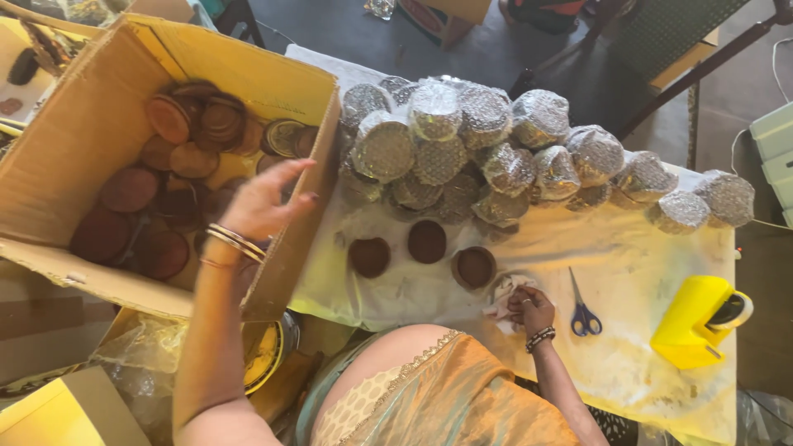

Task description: The person cleans small brown bowls using a white cloth. They pick up bowls from a cardboard box, wipe them thoroughly, and place them on a table covered with a white sheet. The person also uses a small blue tool to scrape the inside of a bowl before wiping it.

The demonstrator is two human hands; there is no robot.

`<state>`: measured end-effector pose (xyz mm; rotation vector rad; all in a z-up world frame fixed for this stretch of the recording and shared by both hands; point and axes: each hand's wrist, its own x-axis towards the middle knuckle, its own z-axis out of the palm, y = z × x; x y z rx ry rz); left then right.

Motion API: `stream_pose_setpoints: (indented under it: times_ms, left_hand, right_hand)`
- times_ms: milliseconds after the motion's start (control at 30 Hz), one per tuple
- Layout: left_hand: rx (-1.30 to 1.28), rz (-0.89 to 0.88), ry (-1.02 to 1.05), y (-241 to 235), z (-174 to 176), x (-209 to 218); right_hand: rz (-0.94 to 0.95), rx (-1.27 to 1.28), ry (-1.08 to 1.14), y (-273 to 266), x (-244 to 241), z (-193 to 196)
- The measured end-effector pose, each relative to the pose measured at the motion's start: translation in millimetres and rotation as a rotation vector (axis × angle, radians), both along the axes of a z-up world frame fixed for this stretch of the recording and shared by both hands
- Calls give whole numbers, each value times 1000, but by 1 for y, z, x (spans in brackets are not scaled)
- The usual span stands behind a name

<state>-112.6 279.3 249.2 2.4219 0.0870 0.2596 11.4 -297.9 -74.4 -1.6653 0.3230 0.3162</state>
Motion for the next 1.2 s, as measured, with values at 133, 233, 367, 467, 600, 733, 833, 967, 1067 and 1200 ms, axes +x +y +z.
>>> stream_pose_setpoints:
  times_ms: [133,233,367,467,600,733,833,967,1067,1200]
  left_hand:
    - [2,209,-25,94,-25,-4]
    - [6,423,-2,148,-42,-3]
    - [-8,593,139,198,-72,6]
    - [-80,596,219,228,-111,18]
    - [-299,565,257,279,-200,43]
    - [-403,584,248,288,-244,54]
    - [-349,637,276,293,-274,57]
    - [-216,699,302,292,-280,70]
    - [-90,756,321,283,-271,81]
    - [67,760,313,281,-269,100]
  right_hand:
    - [-30,41,9,3,1,1]
    - [-53,28,12,4,1,-2]
    - [-86,30,3,5,0,-5]
    - [-100,16,-21,5,-3,-7]
    - [-125,-5,-38,11,-7,-1]
    - [-162,-56,-45,12,-8,-6]
    - [-171,-78,-39,11,-10,-11]
    - [-181,-104,-48,13,-10,-12]
    - [-189,-135,-47,18,-11,-6]
    - [-184,-211,-44,20,-11,-1]
